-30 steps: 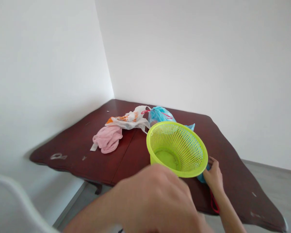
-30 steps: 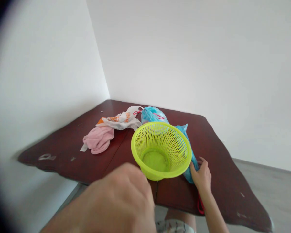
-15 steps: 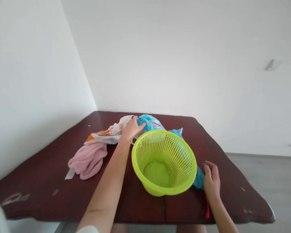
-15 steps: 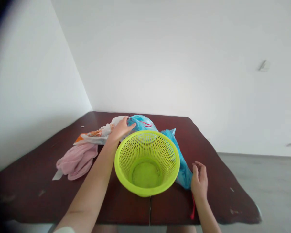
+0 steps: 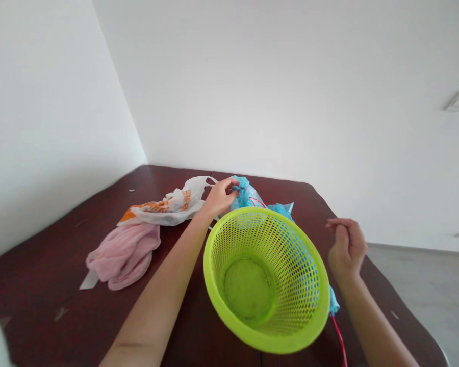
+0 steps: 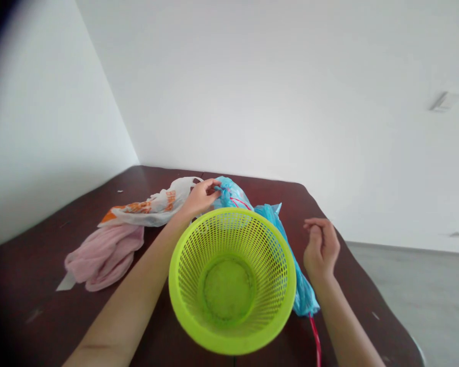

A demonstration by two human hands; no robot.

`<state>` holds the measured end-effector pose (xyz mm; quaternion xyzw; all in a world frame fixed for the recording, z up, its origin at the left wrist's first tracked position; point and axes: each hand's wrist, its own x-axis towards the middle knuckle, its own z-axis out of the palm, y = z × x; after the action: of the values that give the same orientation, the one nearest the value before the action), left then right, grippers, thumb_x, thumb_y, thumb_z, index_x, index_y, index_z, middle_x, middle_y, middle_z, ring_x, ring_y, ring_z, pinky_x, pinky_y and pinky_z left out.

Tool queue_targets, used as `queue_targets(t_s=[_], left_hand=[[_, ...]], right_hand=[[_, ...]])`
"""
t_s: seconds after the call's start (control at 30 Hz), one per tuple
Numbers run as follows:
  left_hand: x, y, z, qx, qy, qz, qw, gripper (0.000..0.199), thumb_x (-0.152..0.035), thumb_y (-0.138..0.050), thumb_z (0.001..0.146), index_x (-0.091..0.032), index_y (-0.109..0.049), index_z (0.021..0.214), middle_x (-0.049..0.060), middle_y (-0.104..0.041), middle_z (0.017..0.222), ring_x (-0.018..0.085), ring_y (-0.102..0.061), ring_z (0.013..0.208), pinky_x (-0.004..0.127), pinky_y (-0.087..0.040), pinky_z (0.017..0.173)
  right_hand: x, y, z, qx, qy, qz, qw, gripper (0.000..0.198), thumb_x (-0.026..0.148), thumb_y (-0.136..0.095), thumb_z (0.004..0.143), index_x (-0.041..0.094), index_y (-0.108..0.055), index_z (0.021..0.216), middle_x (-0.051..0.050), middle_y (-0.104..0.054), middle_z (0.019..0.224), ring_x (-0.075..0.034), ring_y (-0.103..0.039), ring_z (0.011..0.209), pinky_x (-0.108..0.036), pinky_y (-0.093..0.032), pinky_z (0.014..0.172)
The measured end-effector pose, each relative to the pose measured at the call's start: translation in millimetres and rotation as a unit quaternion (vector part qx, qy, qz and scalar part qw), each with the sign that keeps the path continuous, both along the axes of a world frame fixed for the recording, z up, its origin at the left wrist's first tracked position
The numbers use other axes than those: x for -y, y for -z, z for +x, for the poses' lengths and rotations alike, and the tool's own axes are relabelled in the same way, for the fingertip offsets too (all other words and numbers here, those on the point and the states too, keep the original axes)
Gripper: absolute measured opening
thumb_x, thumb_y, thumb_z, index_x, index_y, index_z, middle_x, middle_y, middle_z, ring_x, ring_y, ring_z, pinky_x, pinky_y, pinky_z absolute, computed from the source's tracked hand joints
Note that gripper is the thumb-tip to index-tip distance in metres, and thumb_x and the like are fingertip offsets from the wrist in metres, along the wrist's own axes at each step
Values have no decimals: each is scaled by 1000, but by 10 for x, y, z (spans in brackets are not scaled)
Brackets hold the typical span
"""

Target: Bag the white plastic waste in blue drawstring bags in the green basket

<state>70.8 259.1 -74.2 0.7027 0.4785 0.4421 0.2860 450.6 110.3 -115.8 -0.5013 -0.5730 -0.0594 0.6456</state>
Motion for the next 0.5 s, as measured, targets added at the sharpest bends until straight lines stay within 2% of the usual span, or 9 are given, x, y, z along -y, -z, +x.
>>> queue_targets(t_s=[0.1, 0.17, 0.3, 0.4, 0.5], left_hand=[[-7, 22, 71, 76, 55, -1, 996, 28, -21, -71, 104, -20, -80, 130, 10, -89, 123, 24, -82, 106, 42, -66, 104], [7, 8, 105, 123, 105, -10, 987, 26, -24, -70, 104, -21, -80, 128, 10, -89, 123, 25, -82, 109, 44, -66, 108], [76, -57, 121, 150, 149, -13, 977, 24, -33, -71, 106, -23, -83, 123, 10, -88, 129, 28, -80, 122, 48, -61, 116], [141, -84, 129, 156, 156, -14, 975, 31, -46, -75, 109, -23, -83, 129, 11, -85, 133, 29, -79, 122, 47, -62, 112], [177, -78, 179, 164, 155, -16, 974, 40, -50, -89, 102, -23, -81, 131, 13, -84, 133, 27, -80, 113, 44, -64, 103]], right_hand=[[-527, -453, -384, 42, -155, -67, 985, 30, 46, -62, 119, 23, -81, 120, -8, -83, 109, -25, -77, 102, -42, -61, 95], [-840, -574, -596, 66, -242, -105, 962, 28, 47, -66, 118, 27, -85, 120, -8, -88, 118, -26, -81, 110, -45, -64, 101], [-1252, -534, -850, 62, -348, -87, 931, 20, 47, -79, 112, 33, -90, 120, -7, -90, 132, -31, -82, 130, -55, -61, 122], [-1347, -452, -940, 26, -387, -99, 917, 22, 44, -84, 110, 35, -91, 129, -5, -90, 136, -31, -82, 132, -55, -63, 121], [-1330, -423, -991, 10, -406, -108, 907, 24, 42, -88, 108, 37, -92, 131, -4, -90, 135, -31, -82, 130, -54, -65, 117]])
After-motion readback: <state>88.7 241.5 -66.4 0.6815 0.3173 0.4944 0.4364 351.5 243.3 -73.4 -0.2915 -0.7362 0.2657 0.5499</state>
